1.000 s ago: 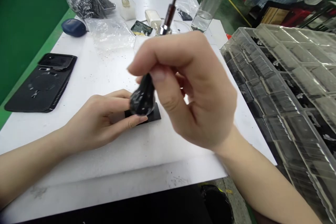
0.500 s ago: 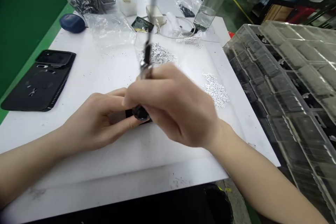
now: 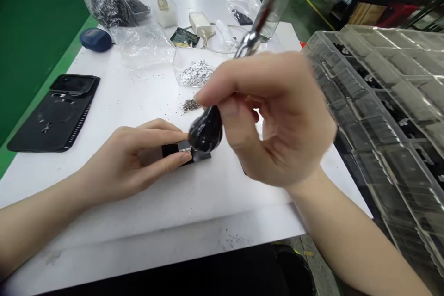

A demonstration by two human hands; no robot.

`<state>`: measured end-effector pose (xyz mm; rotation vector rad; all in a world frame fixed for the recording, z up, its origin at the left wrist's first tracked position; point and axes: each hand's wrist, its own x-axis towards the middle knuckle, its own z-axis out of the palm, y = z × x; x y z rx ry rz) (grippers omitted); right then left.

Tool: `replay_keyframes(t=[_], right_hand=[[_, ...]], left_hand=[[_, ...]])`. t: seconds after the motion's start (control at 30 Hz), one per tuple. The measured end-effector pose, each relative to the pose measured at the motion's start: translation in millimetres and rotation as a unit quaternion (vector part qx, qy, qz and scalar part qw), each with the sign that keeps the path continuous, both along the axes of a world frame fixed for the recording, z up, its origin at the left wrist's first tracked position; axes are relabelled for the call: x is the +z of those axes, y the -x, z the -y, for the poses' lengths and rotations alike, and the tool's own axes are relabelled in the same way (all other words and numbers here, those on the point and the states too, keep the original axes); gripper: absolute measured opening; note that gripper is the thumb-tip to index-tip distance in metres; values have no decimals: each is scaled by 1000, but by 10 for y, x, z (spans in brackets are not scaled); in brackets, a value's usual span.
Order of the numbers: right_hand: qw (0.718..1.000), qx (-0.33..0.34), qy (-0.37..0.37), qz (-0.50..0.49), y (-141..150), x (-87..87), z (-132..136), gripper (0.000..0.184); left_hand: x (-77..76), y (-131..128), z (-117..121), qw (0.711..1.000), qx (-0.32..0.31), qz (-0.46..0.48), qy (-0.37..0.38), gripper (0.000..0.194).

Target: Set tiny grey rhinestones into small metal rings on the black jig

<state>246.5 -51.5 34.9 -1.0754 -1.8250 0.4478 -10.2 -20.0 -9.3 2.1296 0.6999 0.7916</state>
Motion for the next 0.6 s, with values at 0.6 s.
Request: replay_keyframes(t=[0.6], right_hand=[[943,-76,126,298,-901,79,-419,17]], left_hand=[[316,13,-40,982,121,113,-93,32]])
